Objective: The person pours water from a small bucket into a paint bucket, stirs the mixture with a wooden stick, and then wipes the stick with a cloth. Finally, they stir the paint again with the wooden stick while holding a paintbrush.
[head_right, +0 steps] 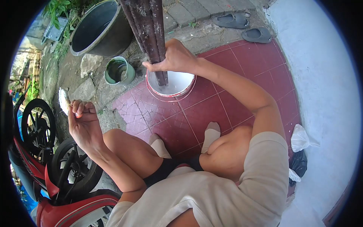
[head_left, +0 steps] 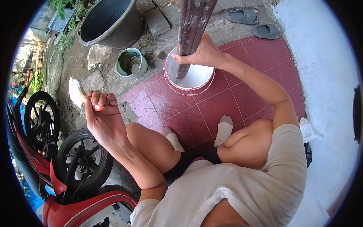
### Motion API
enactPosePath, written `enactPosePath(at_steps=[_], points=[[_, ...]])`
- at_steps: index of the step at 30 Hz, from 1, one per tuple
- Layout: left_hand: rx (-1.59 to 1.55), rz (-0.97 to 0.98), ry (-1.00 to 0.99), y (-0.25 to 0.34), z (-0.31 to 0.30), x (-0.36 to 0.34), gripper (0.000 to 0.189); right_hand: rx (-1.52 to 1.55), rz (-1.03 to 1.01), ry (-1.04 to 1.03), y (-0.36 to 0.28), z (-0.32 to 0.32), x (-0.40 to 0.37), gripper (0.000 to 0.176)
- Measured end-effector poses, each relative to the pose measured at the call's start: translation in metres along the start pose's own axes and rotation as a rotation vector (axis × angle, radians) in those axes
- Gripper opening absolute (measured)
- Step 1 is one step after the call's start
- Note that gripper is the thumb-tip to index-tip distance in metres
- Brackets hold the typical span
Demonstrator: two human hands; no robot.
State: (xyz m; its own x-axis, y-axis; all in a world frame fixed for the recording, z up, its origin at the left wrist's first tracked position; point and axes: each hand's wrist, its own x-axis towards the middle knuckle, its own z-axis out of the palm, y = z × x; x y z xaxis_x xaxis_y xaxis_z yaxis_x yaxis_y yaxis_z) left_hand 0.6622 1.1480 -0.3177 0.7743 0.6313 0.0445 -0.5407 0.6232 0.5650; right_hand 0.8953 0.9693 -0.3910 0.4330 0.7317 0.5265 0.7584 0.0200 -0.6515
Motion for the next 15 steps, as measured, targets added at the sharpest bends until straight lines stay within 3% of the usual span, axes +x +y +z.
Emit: enactPosePath(at_steps=[9,12,15], points=[[0.015,-0.014,0.001,-0.002,-0.004,0.005,0.013,-0.133,0.022,0.11,0.018,-0.037,-0.001,0.029],[0.004,-0.025,0.018,-0.005,-0.003,0.007,0.013,-0.274,0.015,0.038,0.022,-0.051,-0.006,0.034],[0.002,-0.037,-0.006,-0.005,-0.007,0.009,0.013,-0.214,0.044,0.016,0.01,-0.057,-0.012,0.031]])
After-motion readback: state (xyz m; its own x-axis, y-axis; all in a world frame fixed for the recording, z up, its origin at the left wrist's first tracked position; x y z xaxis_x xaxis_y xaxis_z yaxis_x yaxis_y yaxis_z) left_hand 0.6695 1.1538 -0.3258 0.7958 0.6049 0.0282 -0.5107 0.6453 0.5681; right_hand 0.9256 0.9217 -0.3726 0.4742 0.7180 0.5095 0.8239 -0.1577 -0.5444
